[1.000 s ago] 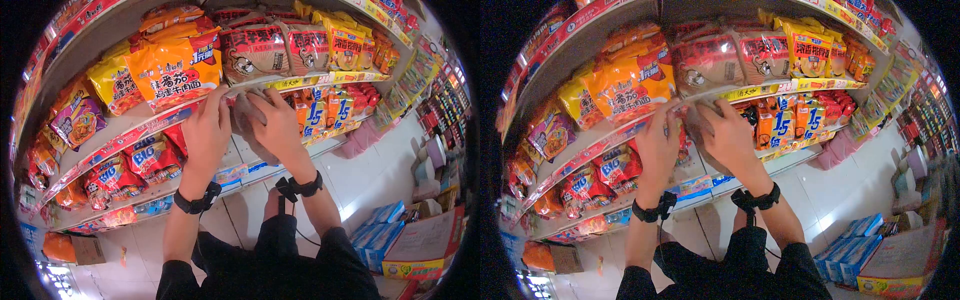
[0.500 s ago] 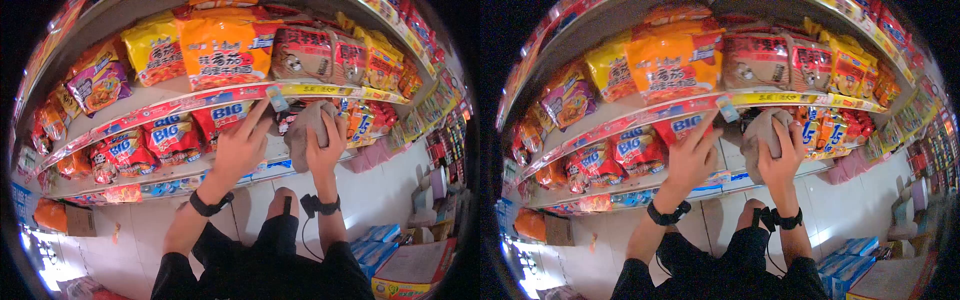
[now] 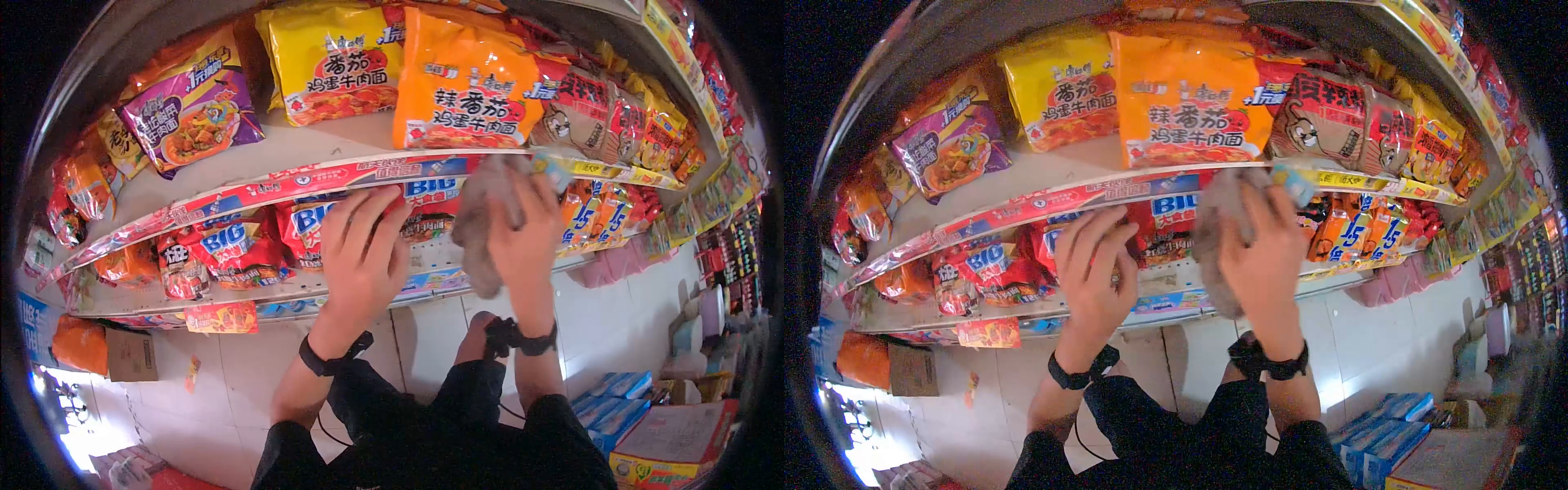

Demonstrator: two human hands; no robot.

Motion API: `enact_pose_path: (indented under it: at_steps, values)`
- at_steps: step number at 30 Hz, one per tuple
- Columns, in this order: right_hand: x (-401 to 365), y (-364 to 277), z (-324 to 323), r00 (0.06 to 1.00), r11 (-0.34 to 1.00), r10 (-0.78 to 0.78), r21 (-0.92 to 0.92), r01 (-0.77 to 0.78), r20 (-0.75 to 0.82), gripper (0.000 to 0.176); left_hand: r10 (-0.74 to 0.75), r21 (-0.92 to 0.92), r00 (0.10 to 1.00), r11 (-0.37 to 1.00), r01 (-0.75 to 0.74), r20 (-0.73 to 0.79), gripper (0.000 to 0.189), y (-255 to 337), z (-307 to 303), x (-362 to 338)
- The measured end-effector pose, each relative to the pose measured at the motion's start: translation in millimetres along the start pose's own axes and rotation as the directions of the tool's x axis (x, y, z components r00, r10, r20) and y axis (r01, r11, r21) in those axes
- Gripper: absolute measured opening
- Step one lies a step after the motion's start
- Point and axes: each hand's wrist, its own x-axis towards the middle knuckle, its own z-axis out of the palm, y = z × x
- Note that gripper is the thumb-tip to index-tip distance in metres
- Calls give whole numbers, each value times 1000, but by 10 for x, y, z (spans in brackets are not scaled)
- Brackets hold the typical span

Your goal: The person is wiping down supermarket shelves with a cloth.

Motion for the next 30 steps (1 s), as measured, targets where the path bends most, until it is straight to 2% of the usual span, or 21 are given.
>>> enact_pose_path:
  at_steps: [2, 4, 6, 7, 12, 15, 18, 20, 25, 27, 30]
  values:
    - [33, 98, -63, 986, 987, 162, -10, -162, 36, 36, 11, -112, 998, 994, -3, 69, 38, -51, -39, -46]
    - [52, 73, -45, 986, 986, 160, -51, -158, 34, 36, -5, -134, 990, 991, 24, 138, 39, 0, -51, -118]
    - [74, 45, -50, 987, 984, 160, -89, -156, 30, 35, -48, -236, 956, 964, 120, 289, 39, 89, 17, -145]
    - [72, 52, -82, 985, 983, 162, -90, -157, 51, 36, -25, -258, 953, 960, 107, 301, 41, 139, 84, -162]
    - [26, 207, -13, 990, 991, 131, -30, -129, 55, 37, 15, -289, 964, 955, 64, 265, 54, 402, 296, -74]
    - [-26, 208, 4, 984, 985, 173, 12, -174, 48, 36, 90, -254, 974, 967, -35, 208, 62, 457, 424, -58]
    - [-44, 240, 53, 985, 983, 170, 61, -171, 30, 36, 44, -193, 956, 981, 14, 289, 65, 561, 577, -151]
    - [-5, 260, 41, 985, 981, 158, 104, -164, 69, 36, 32, -174, 956, 984, 20, 290, 67, 580, 577, -131]
    - [-77, 354, 105, 991, 980, 133, 146, -132, 2, 36, -10, -278, 945, 954, 107, 328, 74, 666, 540, -108]
    - [-85, 345, 111, 986, 970, 169, 175, -168, 11, 37, -27, -251, 936, 960, 121, 351, 76, 701, 521, -108]
    - [-97, 382, 119, 991, 980, 137, 149, -136, -2, 38, -28, -226, 934, 967, 115, 356, 79, 740, 555, -137]
